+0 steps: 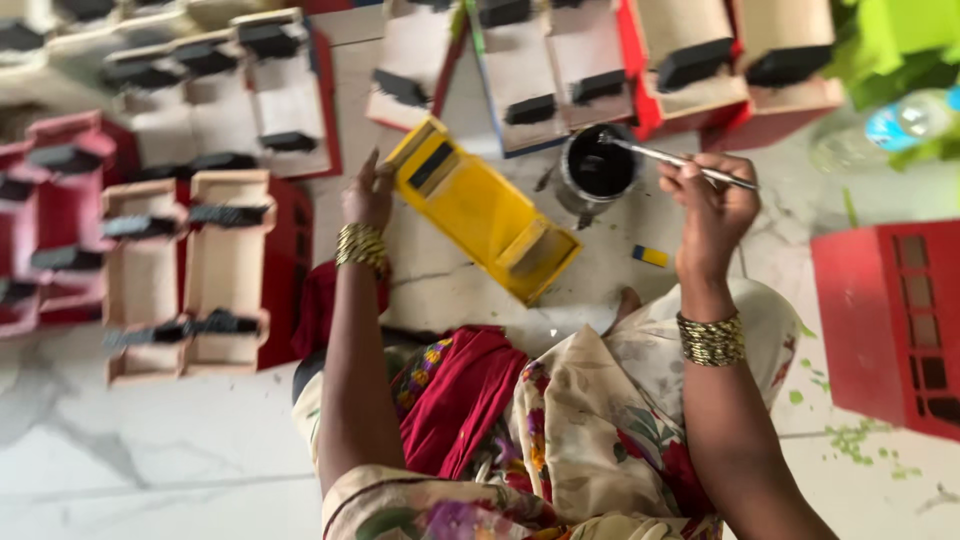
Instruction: The person sits on the floor and paints black paint onto the window and trim sections of a yellow wooden toy bus using a small brush, repeatedly dipping the brush into an open paint can and rotating the bus to reach different sides.
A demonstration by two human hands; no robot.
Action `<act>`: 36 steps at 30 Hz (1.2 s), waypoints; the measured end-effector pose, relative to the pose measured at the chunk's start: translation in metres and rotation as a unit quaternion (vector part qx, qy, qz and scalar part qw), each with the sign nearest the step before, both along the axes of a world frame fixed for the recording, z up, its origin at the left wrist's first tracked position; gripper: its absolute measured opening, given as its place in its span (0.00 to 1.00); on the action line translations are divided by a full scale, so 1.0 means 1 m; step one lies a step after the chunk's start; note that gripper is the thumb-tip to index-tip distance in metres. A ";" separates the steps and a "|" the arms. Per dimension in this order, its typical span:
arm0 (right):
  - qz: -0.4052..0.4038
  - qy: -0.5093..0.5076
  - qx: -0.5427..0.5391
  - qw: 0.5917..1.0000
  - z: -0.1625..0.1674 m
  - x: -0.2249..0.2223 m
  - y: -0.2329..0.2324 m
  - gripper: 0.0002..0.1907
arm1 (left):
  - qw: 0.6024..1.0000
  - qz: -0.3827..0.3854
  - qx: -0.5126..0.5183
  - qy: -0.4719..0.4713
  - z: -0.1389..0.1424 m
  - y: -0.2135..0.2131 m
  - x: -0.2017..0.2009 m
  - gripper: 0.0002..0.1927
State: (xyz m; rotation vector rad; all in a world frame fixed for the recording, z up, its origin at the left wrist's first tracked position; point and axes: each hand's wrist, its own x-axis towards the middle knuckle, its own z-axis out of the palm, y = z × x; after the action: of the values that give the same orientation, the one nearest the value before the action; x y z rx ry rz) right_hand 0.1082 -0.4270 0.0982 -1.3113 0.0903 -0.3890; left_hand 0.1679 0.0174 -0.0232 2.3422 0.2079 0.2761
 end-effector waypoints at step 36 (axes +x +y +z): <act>0.018 0.181 0.225 0.957 -0.044 0.012 -0.023 0.03 | 0.765 0.110 -0.631 0.072 -0.023 -0.026 -0.155 0.18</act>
State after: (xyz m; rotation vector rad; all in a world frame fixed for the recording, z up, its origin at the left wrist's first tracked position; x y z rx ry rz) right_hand 0.1204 -0.4499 0.0539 -0.9167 0.4388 -0.0818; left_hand 0.0131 -0.0085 -0.0459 0.9729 0.5438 0.0142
